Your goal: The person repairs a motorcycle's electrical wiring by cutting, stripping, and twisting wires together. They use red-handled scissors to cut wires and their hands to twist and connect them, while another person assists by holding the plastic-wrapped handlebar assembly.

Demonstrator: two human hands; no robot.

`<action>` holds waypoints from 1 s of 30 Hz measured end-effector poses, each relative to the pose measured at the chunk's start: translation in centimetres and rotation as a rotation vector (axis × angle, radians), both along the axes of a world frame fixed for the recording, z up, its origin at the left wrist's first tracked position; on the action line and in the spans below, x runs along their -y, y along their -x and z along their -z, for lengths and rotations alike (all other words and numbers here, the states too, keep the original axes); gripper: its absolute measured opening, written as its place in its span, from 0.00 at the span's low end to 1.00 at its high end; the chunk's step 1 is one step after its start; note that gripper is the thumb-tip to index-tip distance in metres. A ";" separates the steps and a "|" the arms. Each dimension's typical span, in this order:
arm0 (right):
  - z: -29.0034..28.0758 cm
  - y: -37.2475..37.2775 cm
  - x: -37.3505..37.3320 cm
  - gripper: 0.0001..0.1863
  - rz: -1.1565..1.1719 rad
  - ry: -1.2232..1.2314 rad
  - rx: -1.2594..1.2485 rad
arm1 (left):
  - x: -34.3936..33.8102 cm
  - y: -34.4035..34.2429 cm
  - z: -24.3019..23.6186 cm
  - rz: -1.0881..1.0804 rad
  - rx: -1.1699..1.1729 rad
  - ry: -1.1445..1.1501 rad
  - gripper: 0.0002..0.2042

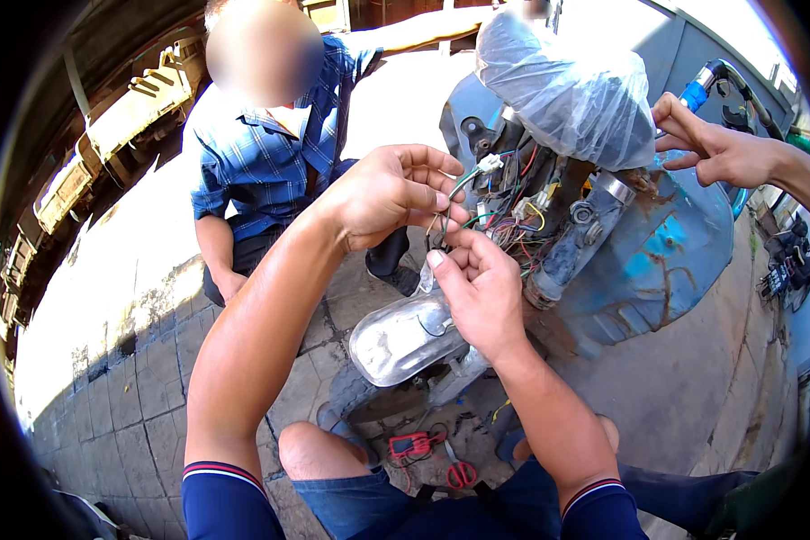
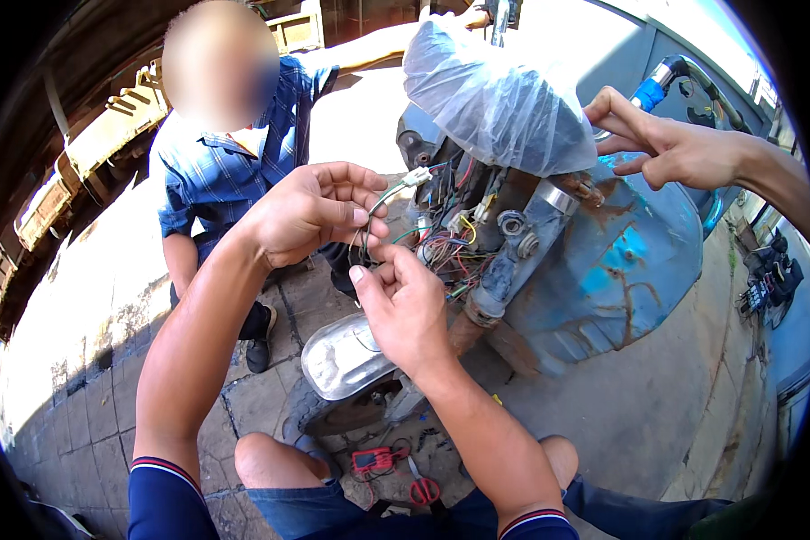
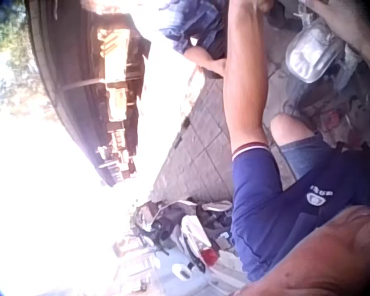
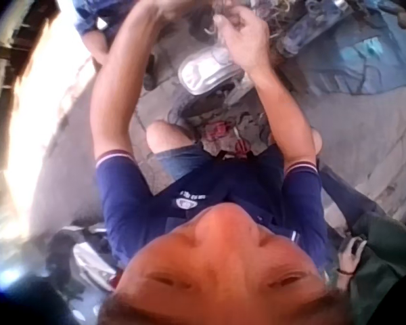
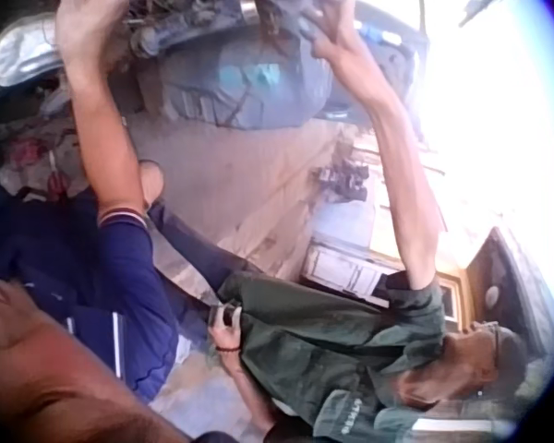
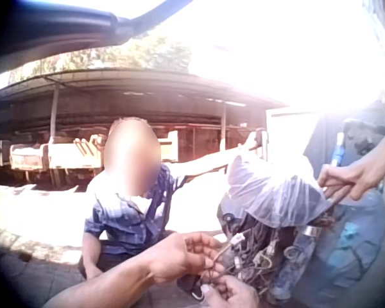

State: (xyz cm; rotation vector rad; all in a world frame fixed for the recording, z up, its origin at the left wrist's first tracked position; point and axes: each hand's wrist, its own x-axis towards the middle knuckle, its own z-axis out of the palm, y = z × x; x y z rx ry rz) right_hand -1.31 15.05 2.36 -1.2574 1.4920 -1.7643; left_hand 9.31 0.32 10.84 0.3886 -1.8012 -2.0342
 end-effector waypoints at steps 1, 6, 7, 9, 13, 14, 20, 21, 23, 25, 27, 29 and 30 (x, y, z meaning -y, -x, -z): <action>0.1 0.1 0.3 0.09 0.010 0.003 -0.024 | -0.2 0.0 0.0 -0.003 0.004 0.015 0.19; 0.4 0.2 -0.5 0.06 0.085 0.044 0.001 | -0.4 -0.2 0.2 -0.076 0.028 0.129 0.20; 0.7 0.4 -0.8 0.06 0.111 0.089 0.001 | -0.3 -0.3 0.3 -0.090 0.043 0.162 0.20; 0.3 0.7 -1.7 0.05 0.093 0.051 0.080 | 0.0 -0.3 0.9 -0.099 0.036 0.191 0.19; 0.1 1.0 -2.4 0.06 0.045 0.091 0.177 | 0.4 -0.8 1.9 -0.124 0.025 0.168 0.17; 0.1 1.1 -2.5 0.08 0.045 0.099 0.180 | 0.4 -0.7 2.0 -0.146 0.020 0.200 0.16; 0.1 1.5 -2.9 0.11 0.060 0.068 0.153 | 0.2 -0.4 2.0 -0.373 0.040 0.446 0.12; 0.2 1.7 -3.0 0.11 0.056 0.058 0.149 | -0.1 -0.5 1.7 -0.378 0.039 0.430 0.11; 0.2 2.0 -3.2 0.12 0.059 0.042 0.138 | -0.6 -0.7 1.2 -0.387 0.035 0.396 0.10; 0.3 2.2 -3.4 0.13 0.055 0.034 0.143 | -0.7 -0.5 1.6 -0.413 0.025 0.465 0.09; 0.4 2.3 -3.5 0.14 0.043 0.034 0.163 | -0.5 -0.4 2.3 -0.453 0.028 0.656 0.08; 0.6 2.2 -3.4 0.13 0.030 0.056 0.195 | 0.3 -0.6 3.5 -0.505 0.044 0.972 0.08; 0.6 2.3 -3.4 0.13 0.031 0.068 0.207 | 0.4 -0.3 4.0 -0.495 0.027 1.039 0.08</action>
